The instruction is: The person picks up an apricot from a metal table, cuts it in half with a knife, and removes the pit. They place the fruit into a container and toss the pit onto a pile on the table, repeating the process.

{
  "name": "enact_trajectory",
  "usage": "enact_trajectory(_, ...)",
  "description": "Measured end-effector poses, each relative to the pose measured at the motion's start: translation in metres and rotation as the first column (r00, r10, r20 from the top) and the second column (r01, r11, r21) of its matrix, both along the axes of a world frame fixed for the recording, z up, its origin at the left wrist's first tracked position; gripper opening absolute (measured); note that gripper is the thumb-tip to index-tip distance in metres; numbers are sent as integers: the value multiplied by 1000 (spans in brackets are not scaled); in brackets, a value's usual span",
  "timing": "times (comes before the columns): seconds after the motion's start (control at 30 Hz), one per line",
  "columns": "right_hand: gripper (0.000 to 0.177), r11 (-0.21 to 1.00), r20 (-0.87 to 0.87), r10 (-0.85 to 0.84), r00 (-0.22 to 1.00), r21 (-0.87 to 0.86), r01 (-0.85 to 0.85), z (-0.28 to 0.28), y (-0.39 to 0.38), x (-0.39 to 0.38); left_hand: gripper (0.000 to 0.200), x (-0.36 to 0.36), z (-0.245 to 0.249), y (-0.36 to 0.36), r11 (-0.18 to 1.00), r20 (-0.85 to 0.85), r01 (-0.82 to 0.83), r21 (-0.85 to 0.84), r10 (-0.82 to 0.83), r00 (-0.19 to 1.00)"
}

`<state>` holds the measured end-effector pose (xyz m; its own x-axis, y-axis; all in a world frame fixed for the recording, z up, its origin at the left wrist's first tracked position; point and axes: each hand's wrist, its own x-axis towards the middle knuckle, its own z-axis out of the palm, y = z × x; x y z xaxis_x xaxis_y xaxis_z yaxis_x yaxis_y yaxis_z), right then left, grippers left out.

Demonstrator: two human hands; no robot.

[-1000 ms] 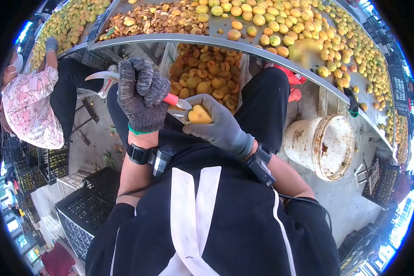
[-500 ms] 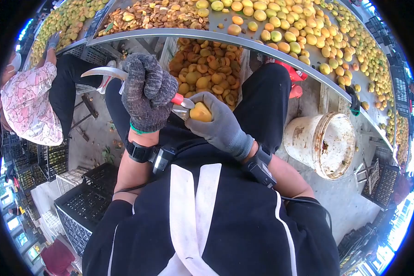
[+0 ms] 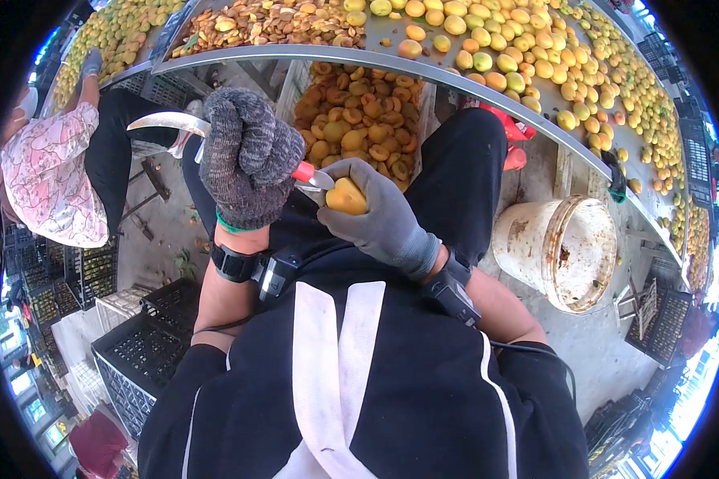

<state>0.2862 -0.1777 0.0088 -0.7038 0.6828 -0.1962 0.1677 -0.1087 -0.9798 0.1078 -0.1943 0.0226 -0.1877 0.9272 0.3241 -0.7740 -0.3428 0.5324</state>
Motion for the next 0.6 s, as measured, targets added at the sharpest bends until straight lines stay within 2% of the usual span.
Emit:
enact_trajectory(0.13, 38, 1000, -25, 0, 1000, 29, 1, 4, 3, -3, 16, -2, 9, 2, 998, 26, 28, 51, -29, 999)
enact_trajectory(0.23, 37, 999, -28, 17, 999, 31, -16, 7, 4, -3, 16, -3, 17, 2, 995, -65, -3, 98, 10, 998)
enact_trajectory(0.37, 37, 998, -38, 16, 999, 66, -13, 4, 2, -3, 15, 0, 16, 0, 997, -71, 15, 77, -10, 997)
enact_trajectory(0.43, 35, 986, -42, 15, 999, 167, -8, -1, 1, -2, 14, 3, 14, -1, 997, -78, 23, 70, -17, 997)
enact_trajectory(0.5, 35, 994, -28, 9, 1000, 110, -6, -1, 1, -1, 14, 5, 13, -4, 998, -28, -23, -60, 22, 999)
enact_trajectory(0.53, 35, 999, -13, 3, 1000, 52, -2, 0, -1, 0, 14, 6, 12, -4, 998, -28, -22, -63, 21, 999)
enact_trajectory(0.6, 34, 994, -24, -24, 999, 107, 26, 0, -5, -2, 14, 6, 10, -2, 1000, -25, -24, -18, 24, 999)
